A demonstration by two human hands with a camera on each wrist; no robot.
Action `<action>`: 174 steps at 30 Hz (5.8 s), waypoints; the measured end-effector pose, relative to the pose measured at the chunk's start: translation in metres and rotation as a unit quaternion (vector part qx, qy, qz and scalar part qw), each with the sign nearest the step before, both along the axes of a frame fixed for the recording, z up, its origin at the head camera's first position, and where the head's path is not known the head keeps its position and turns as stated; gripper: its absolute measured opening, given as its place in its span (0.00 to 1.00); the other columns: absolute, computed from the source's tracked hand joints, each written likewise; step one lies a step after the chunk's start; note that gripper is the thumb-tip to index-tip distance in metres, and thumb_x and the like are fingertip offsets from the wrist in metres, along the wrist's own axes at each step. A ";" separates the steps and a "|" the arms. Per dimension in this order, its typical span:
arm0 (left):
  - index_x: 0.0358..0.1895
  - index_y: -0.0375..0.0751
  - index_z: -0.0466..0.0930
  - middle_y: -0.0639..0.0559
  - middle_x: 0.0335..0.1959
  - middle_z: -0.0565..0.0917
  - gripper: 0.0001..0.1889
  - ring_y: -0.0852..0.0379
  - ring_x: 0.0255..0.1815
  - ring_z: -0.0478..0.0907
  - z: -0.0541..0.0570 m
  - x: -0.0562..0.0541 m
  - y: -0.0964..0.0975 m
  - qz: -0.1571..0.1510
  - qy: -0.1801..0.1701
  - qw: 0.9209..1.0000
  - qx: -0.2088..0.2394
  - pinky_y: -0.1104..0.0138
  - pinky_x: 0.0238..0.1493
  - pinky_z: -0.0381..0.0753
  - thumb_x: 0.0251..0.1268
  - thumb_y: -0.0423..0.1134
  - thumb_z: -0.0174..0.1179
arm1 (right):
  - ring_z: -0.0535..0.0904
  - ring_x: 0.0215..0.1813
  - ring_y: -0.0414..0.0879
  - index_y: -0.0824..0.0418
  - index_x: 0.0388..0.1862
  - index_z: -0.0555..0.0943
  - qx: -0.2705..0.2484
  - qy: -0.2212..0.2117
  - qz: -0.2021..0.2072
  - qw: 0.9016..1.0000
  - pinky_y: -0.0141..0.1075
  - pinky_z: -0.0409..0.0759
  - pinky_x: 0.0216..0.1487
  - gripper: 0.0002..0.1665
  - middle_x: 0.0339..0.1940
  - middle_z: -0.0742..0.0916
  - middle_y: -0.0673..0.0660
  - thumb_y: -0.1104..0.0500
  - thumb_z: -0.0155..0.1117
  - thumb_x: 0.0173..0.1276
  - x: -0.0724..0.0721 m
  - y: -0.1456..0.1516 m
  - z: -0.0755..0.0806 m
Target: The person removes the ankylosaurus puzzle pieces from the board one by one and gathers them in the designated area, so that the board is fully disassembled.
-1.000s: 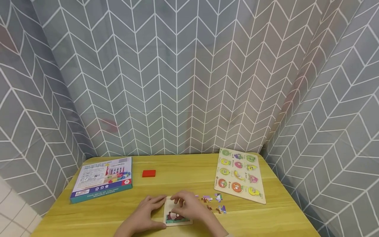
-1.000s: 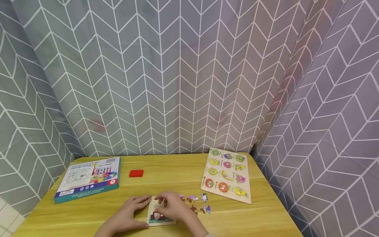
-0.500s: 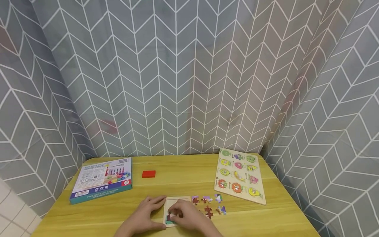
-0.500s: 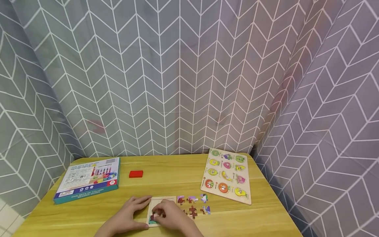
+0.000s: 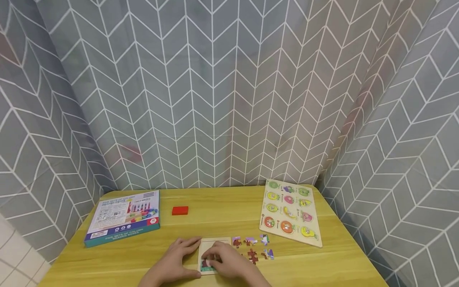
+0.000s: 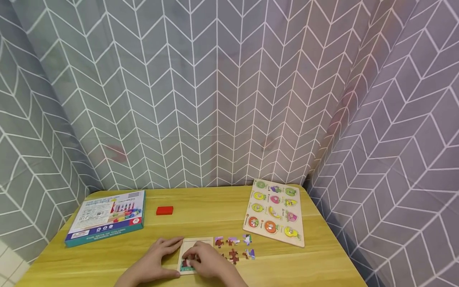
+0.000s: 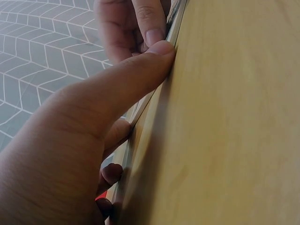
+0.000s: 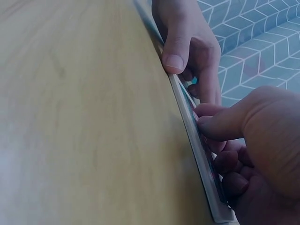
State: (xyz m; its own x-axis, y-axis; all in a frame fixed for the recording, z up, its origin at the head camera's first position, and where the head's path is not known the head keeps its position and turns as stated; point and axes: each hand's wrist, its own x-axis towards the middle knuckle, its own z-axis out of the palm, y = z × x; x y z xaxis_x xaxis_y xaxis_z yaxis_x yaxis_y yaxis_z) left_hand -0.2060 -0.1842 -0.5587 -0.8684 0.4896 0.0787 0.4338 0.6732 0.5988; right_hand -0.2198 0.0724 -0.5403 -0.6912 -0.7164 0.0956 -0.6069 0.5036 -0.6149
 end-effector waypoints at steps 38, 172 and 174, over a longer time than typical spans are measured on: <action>0.79 0.47 0.73 0.56 0.79 0.72 0.52 0.64 0.55 0.64 -0.003 -0.001 -0.001 0.000 0.017 1.000 0.003 0.57 0.59 0.73 0.55 0.75 0.70 | 0.74 0.40 0.30 0.55 0.52 0.87 -0.056 -0.109 -0.034 0.992 0.29 0.77 0.45 0.12 0.39 0.81 0.39 0.67 0.66 0.75 -0.001 -0.002 -0.001; 0.80 0.50 0.71 0.56 0.80 0.71 0.52 0.59 0.56 0.62 -0.005 -0.002 0.000 0.001 -0.001 1.000 -0.009 0.56 0.60 0.73 0.55 0.72 0.72 | 0.68 0.53 0.31 0.62 0.60 0.86 -0.089 -0.034 0.003 0.995 0.32 0.75 0.48 0.20 0.52 0.83 0.46 0.56 0.72 0.73 0.040 0.116 -0.015; 0.80 0.49 0.71 0.55 0.80 0.71 0.51 0.60 0.56 0.62 -0.003 -0.001 0.000 0.001 0.004 1.000 -0.008 0.56 0.60 0.73 0.55 0.72 0.73 | 0.67 0.53 0.30 0.61 0.60 0.86 -0.092 -0.037 0.002 0.995 0.32 0.74 0.48 0.20 0.52 0.83 0.45 0.55 0.72 0.73 0.041 0.116 -0.014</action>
